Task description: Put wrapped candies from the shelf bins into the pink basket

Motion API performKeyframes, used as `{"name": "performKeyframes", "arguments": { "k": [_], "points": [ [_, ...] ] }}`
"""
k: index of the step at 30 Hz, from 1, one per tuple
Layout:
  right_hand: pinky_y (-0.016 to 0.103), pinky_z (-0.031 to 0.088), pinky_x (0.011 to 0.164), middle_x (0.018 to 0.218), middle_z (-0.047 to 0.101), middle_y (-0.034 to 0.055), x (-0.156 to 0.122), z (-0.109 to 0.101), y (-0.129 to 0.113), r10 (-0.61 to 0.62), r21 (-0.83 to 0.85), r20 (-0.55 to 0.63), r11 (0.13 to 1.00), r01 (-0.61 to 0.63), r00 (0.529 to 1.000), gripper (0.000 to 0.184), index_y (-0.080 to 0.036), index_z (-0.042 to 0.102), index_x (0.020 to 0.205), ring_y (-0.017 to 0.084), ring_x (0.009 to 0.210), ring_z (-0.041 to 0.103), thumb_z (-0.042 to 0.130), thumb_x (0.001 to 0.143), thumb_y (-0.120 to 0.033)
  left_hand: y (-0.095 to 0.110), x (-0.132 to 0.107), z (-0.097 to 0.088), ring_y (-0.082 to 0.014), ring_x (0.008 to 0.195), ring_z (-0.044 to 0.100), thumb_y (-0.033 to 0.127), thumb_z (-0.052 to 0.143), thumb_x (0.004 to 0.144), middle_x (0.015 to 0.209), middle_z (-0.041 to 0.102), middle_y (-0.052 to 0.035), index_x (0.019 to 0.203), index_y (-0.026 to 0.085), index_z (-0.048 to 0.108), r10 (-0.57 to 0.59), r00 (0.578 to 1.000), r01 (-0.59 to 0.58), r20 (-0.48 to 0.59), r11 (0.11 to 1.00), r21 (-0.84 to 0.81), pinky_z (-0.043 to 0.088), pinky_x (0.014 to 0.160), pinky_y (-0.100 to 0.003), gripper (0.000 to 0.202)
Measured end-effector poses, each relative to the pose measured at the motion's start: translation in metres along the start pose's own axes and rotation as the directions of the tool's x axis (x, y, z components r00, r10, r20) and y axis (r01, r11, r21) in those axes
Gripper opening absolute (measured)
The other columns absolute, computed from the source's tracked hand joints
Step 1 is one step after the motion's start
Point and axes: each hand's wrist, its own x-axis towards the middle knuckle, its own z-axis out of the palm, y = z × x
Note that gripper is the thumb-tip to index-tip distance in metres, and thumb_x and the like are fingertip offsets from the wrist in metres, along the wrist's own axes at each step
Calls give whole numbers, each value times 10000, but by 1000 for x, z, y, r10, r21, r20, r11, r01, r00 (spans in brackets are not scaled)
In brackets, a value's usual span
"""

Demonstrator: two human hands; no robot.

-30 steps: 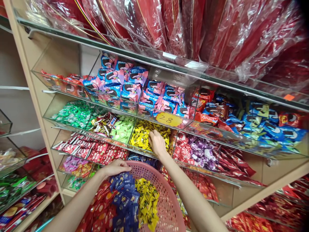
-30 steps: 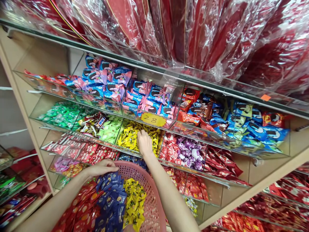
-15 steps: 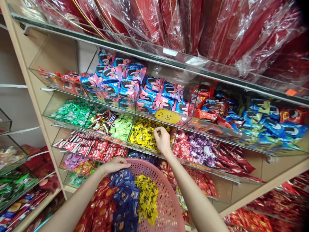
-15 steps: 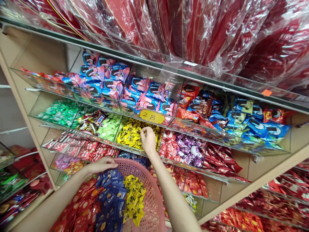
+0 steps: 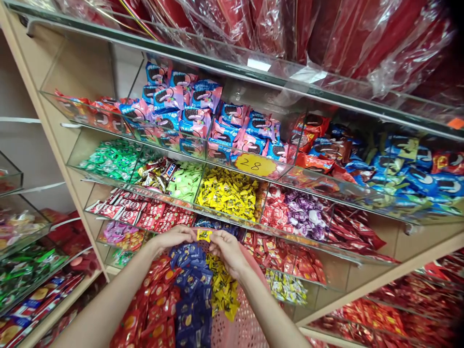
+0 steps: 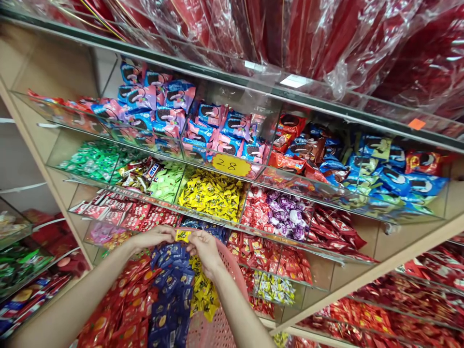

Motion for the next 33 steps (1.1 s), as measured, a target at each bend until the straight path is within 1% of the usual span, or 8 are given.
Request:
{"name": "performKeyframes", "arguments": {
  "k": [4,7,10,15,18,24,28,33],
  "points": [
    [144,338,428,507,520,-58,9,-6,22,63,68,-37,996,-61,997,272,-153,514,701,50,447,491,665,572,-339,0,-4,-5,-158,865,514,256,515,601,966,563,9,752,194,658,10,1000,-12,28,998,59,399,731,-217,217],
    [146,345,431,496,526,-56,13,-9,31,76,82,-78,994,-70,994,268,-157,507,692,53,446,495,668,567,-332,4,-6,-7,-166,912,500,327,539,635,978,558,11,788,209,662,39,996,-47,83,995,89,379,790,-223,229],
    [151,347,432,494,533,-52,16,-8,37,86,78,-93,994,-79,992,263,-158,510,701,52,435,491,664,571,-327,6,-5,-8,-171,964,470,404,582,635,959,552,10,776,210,666,53,996,-64,75,986,152,336,843,-225,254],
    [163,349,428,489,527,-55,18,-3,40,33,49,-94,998,-29,995,270,-158,506,702,67,442,504,665,569,-333,0,0,-6,-161,935,445,450,597,628,854,541,14,680,193,641,61,995,-75,82,979,187,329,809,-211,266],
    [166,355,435,504,533,-53,16,-1,39,40,36,-78,999,-38,996,287,-161,511,708,69,454,505,670,570,-356,-2,-1,-6,-155,900,436,472,583,637,776,529,23,641,188,613,69,994,-84,82,977,198,317,795,-210,285],
    [167,359,448,720,618,10,10,-2,39,95,2,30,995,-95,995,326,-150,566,743,60,502,508,636,606,-437,7,-5,-2,-126,767,444,499,564,642,741,476,31,629,173,576,74,995,-85,72,984,154,333,717,-205,327],
    [171,351,455,681,621,17,10,-5,41,51,-43,4,998,-51,999,318,-141,580,703,63,503,499,629,613,-443,9,-6,-1,-118,729,435,476,585,628,715,446,33,601,164,558,82,995,-90,61,987,133,336,677,-200,314],
    [182,341,444,656,619,13,12,-8,43,-13,-122,12,992,15,1000,307,-147,568,673,70,485,489,609,630,-449,3,-4,-1,-129,784,438,448,605,612,725,452,30,596,166,566,70,995,-77,68,991,107,339,706,-201,285]
  ]
}}
